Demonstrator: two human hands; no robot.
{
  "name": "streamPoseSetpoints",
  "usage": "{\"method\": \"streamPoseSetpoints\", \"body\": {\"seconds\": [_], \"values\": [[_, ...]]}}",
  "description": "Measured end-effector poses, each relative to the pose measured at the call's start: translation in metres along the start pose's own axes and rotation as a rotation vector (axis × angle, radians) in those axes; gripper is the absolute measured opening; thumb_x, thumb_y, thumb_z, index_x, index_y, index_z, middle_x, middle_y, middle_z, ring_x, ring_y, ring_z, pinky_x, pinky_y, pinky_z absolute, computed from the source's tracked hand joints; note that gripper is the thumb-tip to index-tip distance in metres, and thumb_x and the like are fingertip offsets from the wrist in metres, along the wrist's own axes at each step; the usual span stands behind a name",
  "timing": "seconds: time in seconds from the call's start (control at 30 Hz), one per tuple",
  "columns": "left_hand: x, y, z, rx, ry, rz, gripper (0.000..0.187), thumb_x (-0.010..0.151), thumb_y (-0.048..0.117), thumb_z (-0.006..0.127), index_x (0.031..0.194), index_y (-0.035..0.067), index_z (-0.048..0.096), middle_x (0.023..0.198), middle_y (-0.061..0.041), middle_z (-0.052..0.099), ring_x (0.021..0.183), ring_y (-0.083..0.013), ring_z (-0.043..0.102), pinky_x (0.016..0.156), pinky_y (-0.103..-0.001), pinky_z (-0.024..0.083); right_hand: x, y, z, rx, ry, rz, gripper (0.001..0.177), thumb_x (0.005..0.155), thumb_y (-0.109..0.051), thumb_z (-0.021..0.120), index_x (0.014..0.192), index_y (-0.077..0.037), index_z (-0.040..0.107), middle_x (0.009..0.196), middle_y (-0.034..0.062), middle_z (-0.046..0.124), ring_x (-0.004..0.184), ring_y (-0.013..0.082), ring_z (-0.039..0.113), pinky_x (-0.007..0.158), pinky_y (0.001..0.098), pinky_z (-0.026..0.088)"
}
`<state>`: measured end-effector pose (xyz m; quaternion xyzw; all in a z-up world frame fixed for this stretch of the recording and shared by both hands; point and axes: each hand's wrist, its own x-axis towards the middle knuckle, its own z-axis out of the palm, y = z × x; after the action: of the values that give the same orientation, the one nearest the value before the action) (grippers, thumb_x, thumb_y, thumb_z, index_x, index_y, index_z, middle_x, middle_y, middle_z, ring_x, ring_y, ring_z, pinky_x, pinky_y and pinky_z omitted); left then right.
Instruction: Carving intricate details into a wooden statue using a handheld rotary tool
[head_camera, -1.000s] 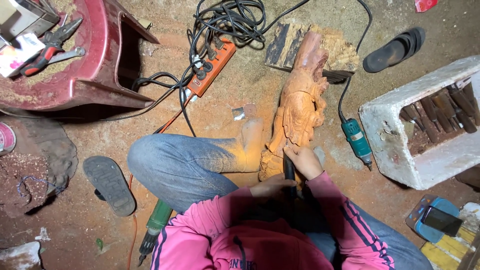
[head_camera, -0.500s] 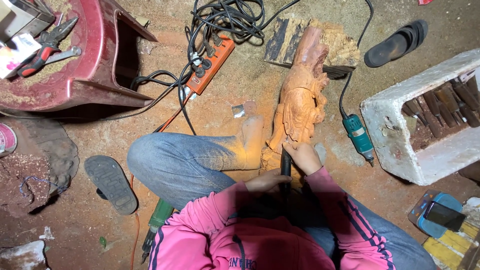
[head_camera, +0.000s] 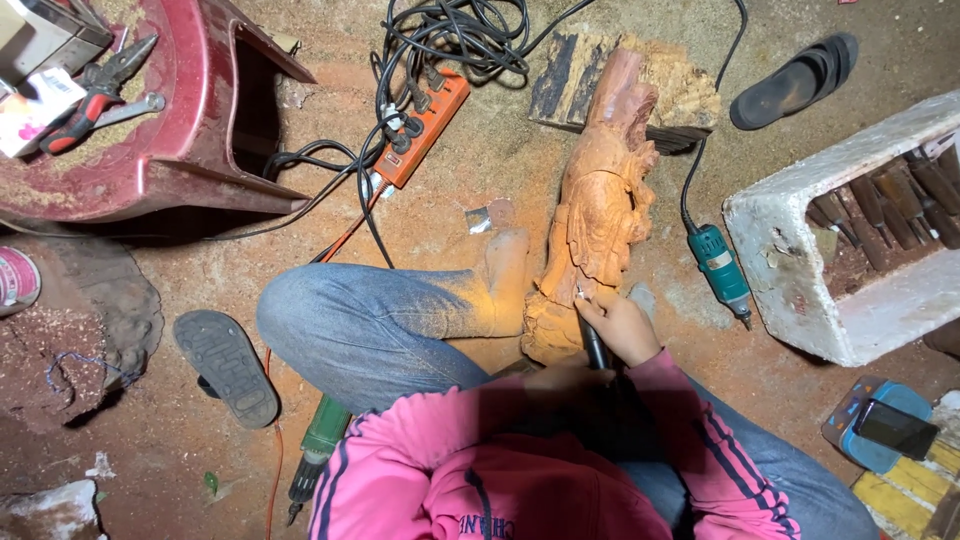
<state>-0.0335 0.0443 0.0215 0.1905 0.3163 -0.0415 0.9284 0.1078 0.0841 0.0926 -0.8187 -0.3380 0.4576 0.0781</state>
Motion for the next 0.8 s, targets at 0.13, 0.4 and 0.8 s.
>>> {"method": "streamPoseSetpoints", "body": {"seconds": [0.13,0.4,0.8], "values": [[0.004,0.006,0.016,-0.036,0.000,0.118,0.030,0.092,0.027,0.082,0.107,0.009,0.063,0.090,-0.006,0.067,0.083,-0.0174,0.070,0.070,-0.031,0.059,0.001,0.014,-0.002,-0.013,0.071,-0.009,0.050,0.093,-0.051,0.066,0.068,-0.009,0.051,0.070,0.0192,0.064,0.080,0.0373,0.066,0.074,0.0417,0.051],[0.059,-0.036,0.000,-0.134,0.045,0.171,0.030,0.096,0.018,0.078,0.113,0.003,0.059,0.094,-0.012,0.068,0.086,-0.0245,0.072,0.070,-0.044,0.062,0.012,0.019,-0.002,-0.023,0.098,-0.056,0.051,0.095,-0.049,0.065,0.068,-0.009,0.050,0.071,0.0204,0.064,0.083,0.0403,0.067,0.077,0.0441,0.052],[0.050,-0.020,0.023,-0.163,0.059,0.219,0.024,0.094,0.016,0.079,0.111,0.007,0.066,0.096,-0.006,0.068,0.088,-0.0201,0.071,0.073,-0.042,0.062,0.005,0.009,-0.016,-0.009,0.049,-0.117,0.051,0.095,-0.047,0.064,0.068,-0.006,0.052,0.070,0.0220,0.064,0.082,0.0447,0.067,0.077,0.0486,0.052]]}}
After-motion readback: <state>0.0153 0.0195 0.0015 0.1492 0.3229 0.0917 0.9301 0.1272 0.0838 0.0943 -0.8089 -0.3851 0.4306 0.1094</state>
